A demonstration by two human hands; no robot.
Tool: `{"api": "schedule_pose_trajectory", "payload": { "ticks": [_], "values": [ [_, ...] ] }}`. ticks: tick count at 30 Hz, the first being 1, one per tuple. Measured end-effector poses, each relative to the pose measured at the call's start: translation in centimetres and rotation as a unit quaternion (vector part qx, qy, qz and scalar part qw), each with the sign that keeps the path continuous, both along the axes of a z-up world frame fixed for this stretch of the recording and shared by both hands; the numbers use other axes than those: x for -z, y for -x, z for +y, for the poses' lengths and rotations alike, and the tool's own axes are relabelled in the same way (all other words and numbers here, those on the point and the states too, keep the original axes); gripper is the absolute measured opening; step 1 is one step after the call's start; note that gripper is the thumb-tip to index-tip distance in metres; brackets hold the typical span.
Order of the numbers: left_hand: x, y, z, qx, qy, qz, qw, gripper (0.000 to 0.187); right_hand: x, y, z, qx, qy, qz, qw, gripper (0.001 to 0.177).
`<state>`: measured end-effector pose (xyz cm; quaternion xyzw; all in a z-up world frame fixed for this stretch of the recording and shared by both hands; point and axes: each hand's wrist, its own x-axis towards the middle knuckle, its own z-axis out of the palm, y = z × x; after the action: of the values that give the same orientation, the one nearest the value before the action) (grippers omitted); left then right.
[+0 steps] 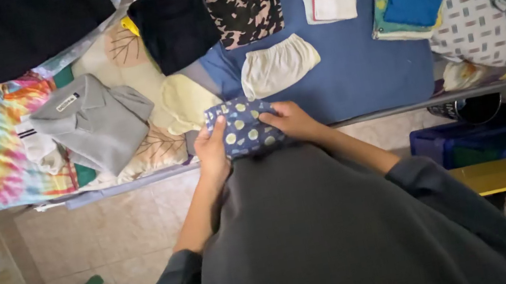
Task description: Folding various items of clothing on a bed and placing them into a plastic storage drawer.
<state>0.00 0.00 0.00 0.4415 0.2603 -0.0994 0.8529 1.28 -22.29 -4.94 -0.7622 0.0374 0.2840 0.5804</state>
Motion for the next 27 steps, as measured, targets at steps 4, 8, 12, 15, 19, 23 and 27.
{"api": "schedule_pose_trajectory", "payload": {
  "ticks": [4,8,12,15,19,23,27],
  "values": [
    [1.8,0.8,0.8,-0.037,-0.008,0.047,0.998,0.022,-0.1,-0.5,-1.0,0.014,-0.062,0.016,0.998,0.031],
    [-0.5,0.6,1.4,0.102,-0.04,-0.057,0.992,0.024,-0.5,-2.2,-3.9,-0.118,-0.321,-0.064,0.937,0.032],
    [-1.3,-0.2,0.9,0.267,-0.248,-0.267,0.892,0.027,-6.7,-3.3,-1.9,-0.08,-0.226,-0.05,0.969,0.09],
    [-3.3,-2.0,-1.0,0.319,-0.308,-0.281,0.851,0.024,-10.6,-5.4,-1.8,-0.159,-0.023,-0.399,0.903,0.077],
    [-4.1,-3.6,-2.2,0.322,-0.381,-0.271,0.823,0.023,-7.9,-6.9,-4.7,-0.224,0.102,-0.469,0.848,0.021],
    [-4.6,-5.2,-2.5,0.204,-0.508,-0.305,0.779,0.022,-5.2,-8.0,-10.2,-0.133,0.245,-0.546,0.79,0.028],
    [-3.2,-5.9,-3.0,0.116,-0.639,-0.445,0.617,0.022,-3.6,-7.2,-13.4,-0.077,0.304,-0.592,0.742,0.027]
  ]
}}
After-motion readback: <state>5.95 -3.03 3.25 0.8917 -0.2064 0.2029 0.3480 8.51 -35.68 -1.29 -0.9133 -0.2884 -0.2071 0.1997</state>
